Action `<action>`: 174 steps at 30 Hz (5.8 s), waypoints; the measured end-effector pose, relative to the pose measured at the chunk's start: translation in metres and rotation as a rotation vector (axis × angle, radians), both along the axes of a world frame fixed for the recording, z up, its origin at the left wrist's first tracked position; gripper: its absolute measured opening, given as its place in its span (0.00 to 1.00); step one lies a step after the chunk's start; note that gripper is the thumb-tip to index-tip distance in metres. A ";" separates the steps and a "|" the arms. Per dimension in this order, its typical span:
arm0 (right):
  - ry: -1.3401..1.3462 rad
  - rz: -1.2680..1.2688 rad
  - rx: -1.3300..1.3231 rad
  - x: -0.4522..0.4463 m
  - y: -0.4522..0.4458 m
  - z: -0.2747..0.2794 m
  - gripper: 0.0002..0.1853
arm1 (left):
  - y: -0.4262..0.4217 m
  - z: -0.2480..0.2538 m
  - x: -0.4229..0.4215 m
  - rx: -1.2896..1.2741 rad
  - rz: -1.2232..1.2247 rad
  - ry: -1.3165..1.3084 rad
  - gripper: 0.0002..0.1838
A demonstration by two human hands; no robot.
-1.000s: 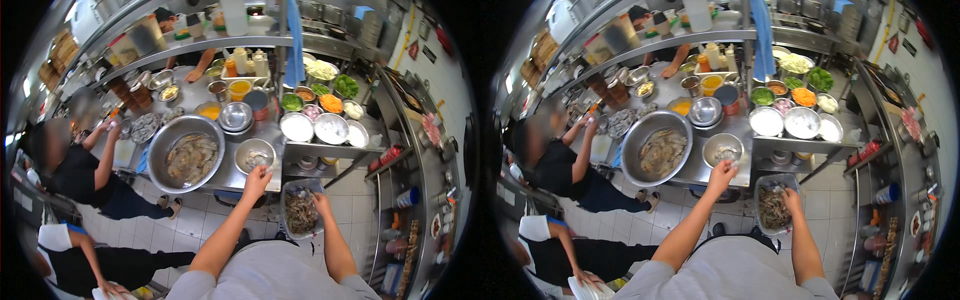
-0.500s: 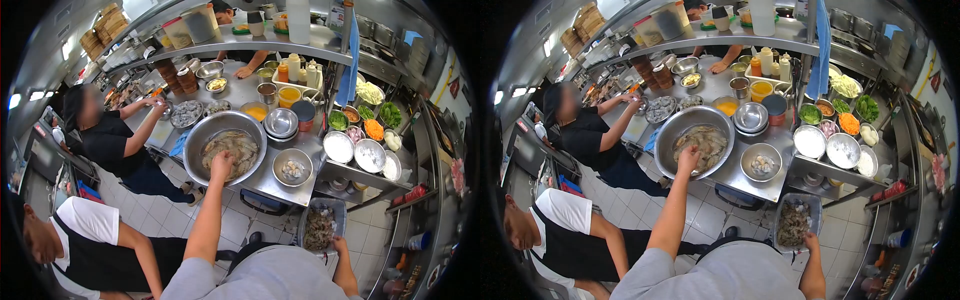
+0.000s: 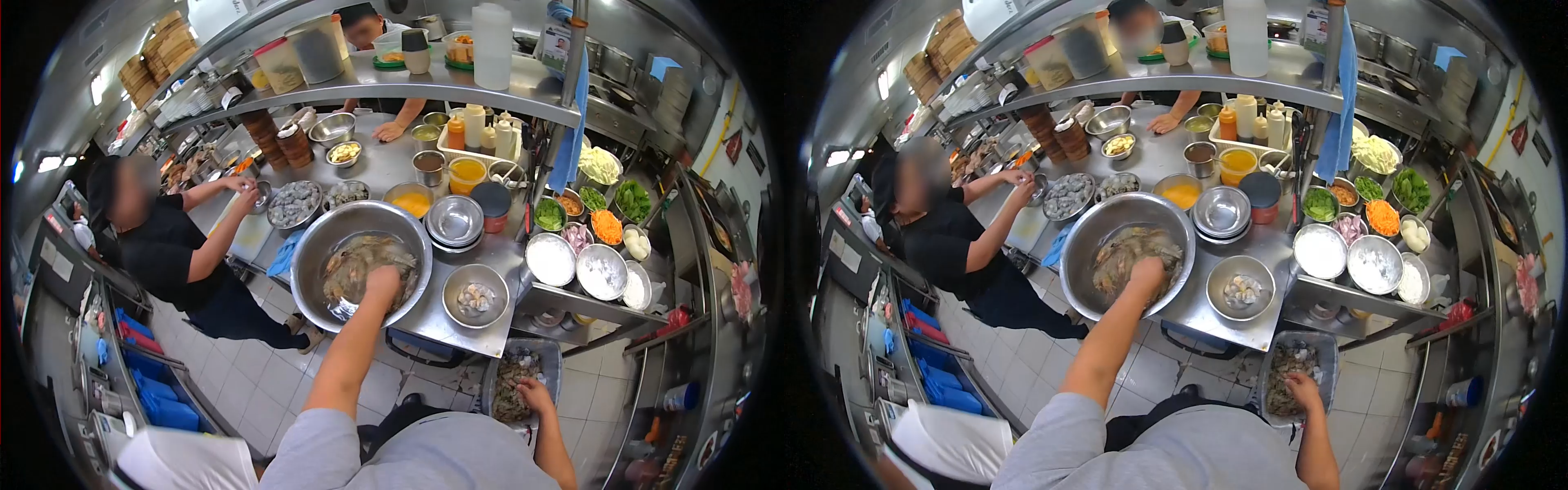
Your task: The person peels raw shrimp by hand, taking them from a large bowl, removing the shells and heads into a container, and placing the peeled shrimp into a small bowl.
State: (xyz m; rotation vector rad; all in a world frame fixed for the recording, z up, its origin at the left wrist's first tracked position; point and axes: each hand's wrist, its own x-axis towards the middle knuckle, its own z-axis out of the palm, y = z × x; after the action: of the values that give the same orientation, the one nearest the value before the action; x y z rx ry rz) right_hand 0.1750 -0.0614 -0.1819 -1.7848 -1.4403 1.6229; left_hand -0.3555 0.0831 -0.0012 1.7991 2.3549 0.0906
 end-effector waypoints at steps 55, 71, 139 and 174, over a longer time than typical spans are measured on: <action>-0.331 -0.202 0.706 -0.095 0.011 0.229 0.10 | -0.079 0.035 0.281 0.019 -0.724 -1.036 0.24; -0.471 -0.151 0.642 -0.071 -0.004 0.205 0.14 | -0.112 0.023 0.311 0.032 -0.776 -0.788 0.25; -0.609 0.158 0.789 -0.047 0.001 0.208 0.07 | -0.095 0.024 0.304 -0.815 -0.130 -1.456 0.06; 0.360 -0.474 0.455 -0.074 0.013 0.192 0.08 | -0.113 -0.010 0.321 0.040 -0.143 -1.548 0.11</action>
State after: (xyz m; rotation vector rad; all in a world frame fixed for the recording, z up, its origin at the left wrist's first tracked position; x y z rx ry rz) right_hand 0.1008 -0.0488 0.0099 -1.3538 -1.0168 1.1767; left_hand -0.0341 -0.0302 -0.0111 1.0683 1.0701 1.0455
